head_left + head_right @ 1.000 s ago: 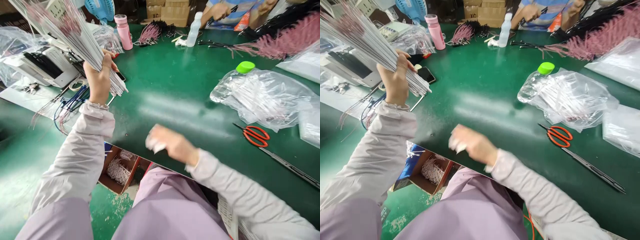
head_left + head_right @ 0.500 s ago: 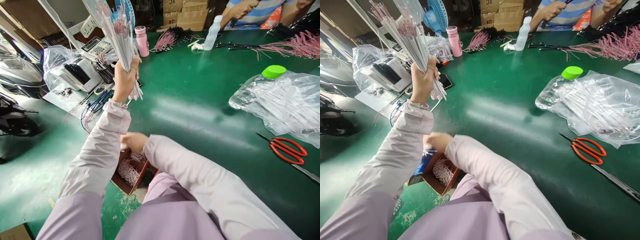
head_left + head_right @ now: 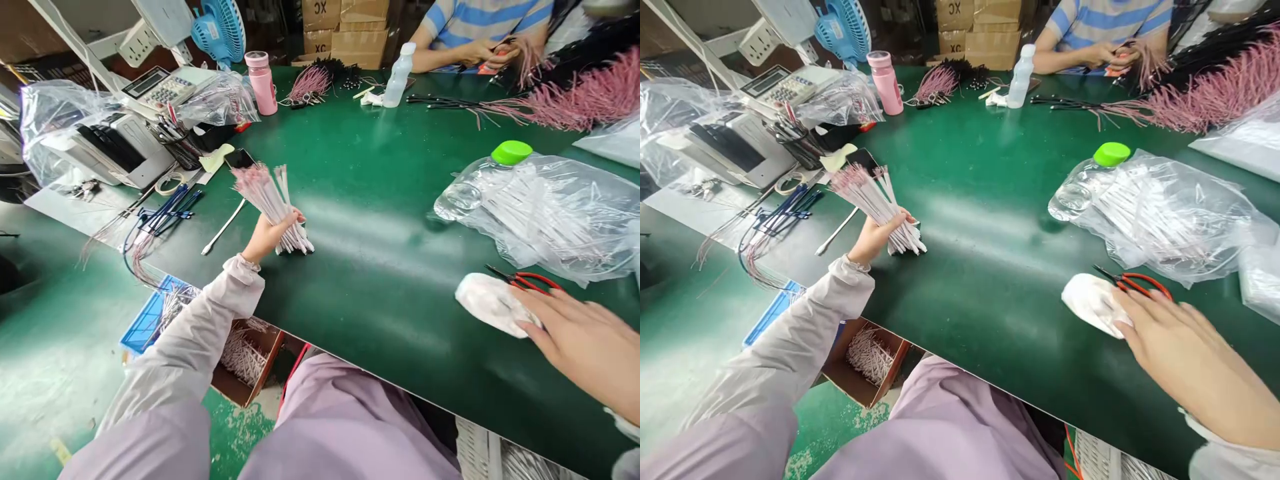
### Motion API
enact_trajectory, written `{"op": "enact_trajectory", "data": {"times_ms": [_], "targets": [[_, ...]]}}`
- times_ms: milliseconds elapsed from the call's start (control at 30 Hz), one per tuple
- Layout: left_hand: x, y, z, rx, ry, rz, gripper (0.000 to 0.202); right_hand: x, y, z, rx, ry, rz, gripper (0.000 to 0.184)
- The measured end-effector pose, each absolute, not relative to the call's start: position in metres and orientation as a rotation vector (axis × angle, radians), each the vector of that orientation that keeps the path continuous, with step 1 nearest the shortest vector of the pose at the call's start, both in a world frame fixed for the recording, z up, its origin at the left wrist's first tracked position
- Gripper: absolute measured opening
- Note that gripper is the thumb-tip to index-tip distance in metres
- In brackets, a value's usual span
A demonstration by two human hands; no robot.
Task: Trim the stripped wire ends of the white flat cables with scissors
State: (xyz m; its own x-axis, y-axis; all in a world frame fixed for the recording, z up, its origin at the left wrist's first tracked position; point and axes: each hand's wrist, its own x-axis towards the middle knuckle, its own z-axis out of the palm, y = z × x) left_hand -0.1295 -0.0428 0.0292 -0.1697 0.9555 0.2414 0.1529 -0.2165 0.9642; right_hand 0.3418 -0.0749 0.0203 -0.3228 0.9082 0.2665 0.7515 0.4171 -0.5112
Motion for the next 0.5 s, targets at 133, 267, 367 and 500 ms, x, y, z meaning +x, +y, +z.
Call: {"op": "enact_trajectory", "data": {"times_ms": [133,267,367,500], "targets": [[-0.121,-0.034,0.037,1.079,1.139,1.459,0.027,0.315,-0.079,0.040,-1.281,-2.430,-0.071,0.056],[-0.075,-0.049,0.064,0.909,0.928,0.978,0.019,0.215,-0.071,0.075,-0.979,-2.476,-0.217,0.056],[-0.033,-0.077,0.069,0.821,0.713,0.319,0.019,0.163,-0.060,0.079,-0.532,-2.649,0.046,0.047],[-0.022,-0.093,0.060,0.709,0.613,0.227,0.027,0.167,-0.036,0.071,-0.598,-2.633,0.302,0.019]]}}
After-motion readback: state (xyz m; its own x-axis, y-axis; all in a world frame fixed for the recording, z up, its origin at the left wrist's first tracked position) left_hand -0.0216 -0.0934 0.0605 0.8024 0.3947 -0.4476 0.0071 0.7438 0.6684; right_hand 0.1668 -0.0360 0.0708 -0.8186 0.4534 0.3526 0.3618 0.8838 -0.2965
